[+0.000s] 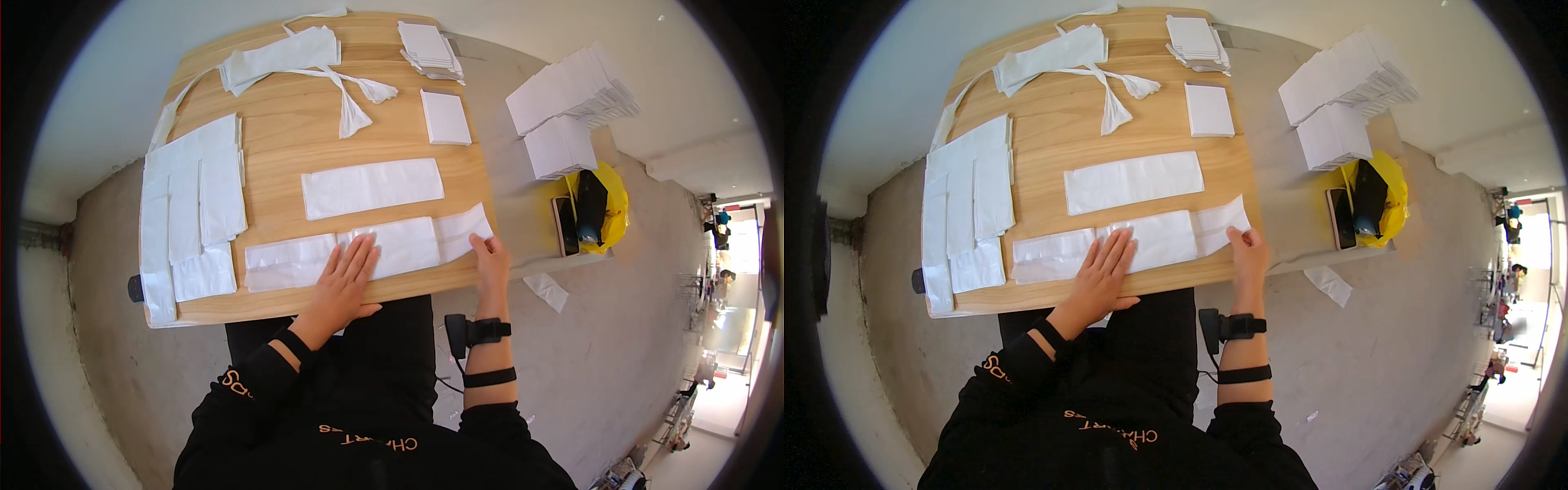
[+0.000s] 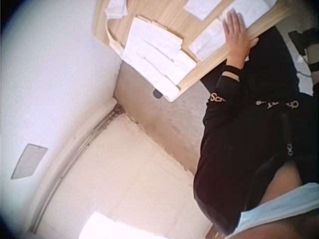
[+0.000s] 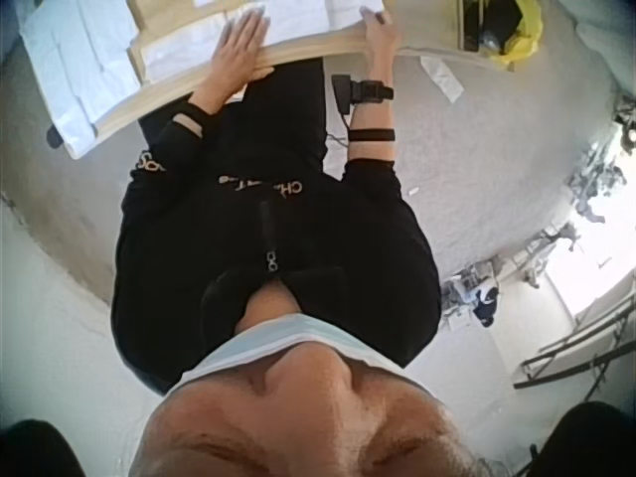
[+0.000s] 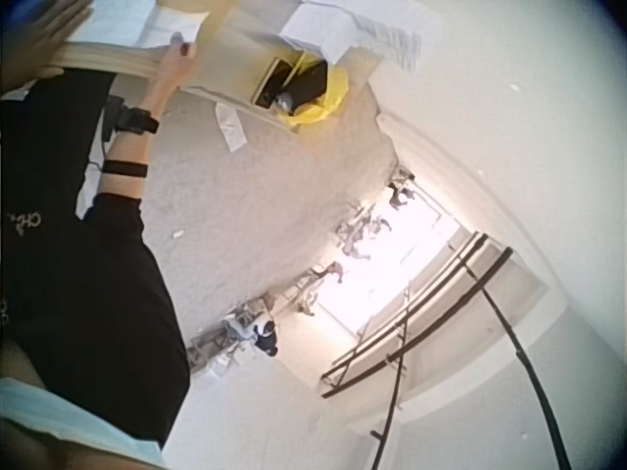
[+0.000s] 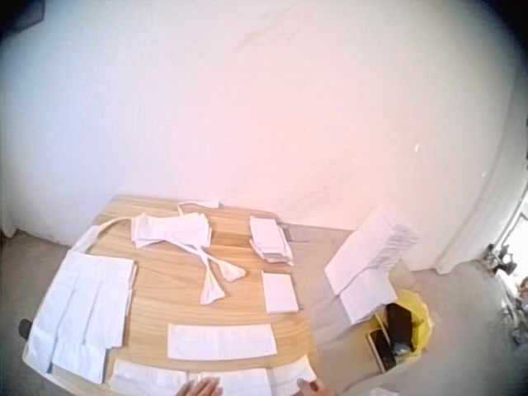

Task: The recorder folds white plastic sleeves and stacks them on a wooden table.

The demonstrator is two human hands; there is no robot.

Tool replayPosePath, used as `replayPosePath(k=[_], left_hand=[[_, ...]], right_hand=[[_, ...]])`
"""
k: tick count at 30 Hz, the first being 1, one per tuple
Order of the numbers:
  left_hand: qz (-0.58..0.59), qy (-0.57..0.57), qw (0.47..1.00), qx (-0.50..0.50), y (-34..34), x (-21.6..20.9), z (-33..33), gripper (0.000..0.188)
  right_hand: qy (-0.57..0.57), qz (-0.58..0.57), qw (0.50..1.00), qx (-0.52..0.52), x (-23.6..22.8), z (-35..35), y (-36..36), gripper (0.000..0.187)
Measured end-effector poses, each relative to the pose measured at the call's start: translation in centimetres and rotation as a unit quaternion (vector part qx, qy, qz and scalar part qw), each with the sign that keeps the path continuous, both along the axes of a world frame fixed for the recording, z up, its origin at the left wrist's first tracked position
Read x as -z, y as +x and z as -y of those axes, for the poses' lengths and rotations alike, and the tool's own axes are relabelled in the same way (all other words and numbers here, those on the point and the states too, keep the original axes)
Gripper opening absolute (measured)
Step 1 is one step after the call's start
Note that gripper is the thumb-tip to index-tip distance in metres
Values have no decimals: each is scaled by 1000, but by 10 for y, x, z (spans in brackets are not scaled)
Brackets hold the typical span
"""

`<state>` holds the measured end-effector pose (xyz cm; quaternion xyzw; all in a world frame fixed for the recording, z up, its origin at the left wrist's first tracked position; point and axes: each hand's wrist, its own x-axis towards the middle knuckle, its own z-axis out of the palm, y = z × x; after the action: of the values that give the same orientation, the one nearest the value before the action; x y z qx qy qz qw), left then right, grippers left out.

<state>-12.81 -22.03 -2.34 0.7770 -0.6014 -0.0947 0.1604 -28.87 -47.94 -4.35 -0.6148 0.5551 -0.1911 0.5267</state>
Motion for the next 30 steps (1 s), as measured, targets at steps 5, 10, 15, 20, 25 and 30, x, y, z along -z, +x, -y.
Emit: replayPosePath(k=[5, 10, 15, 20, 25, 30], left_hand=[[-10, -12, 1000, -4, 2, 0, -4, 102], [-11, -37, 999, -18, 2, -2, 5, 86], [-632, -172, 732, -190, -7, -23, 18, 51], [-622, -110, 748, -202, 5, -27, 20, 43], [-568, -94, 788, -220, 7, -12, 17, 39], [-600, -85, 759, -237, 9, -7, 17, 40]], right_hand=[[-148, 84, 985, 13, -40, -55, 24, 19], [-378, 74, 909, -161, -55, -96, 39, 16], [-356, 72, 903, -232, -44, -109, 44, 21], [-352, 67, 891, -279, -32, -110, 47, 22], [-343, 93, 875, -328, -31, -102, 46, 27], [-338, 72, 913, -217, -25, -80, 34, 21]])
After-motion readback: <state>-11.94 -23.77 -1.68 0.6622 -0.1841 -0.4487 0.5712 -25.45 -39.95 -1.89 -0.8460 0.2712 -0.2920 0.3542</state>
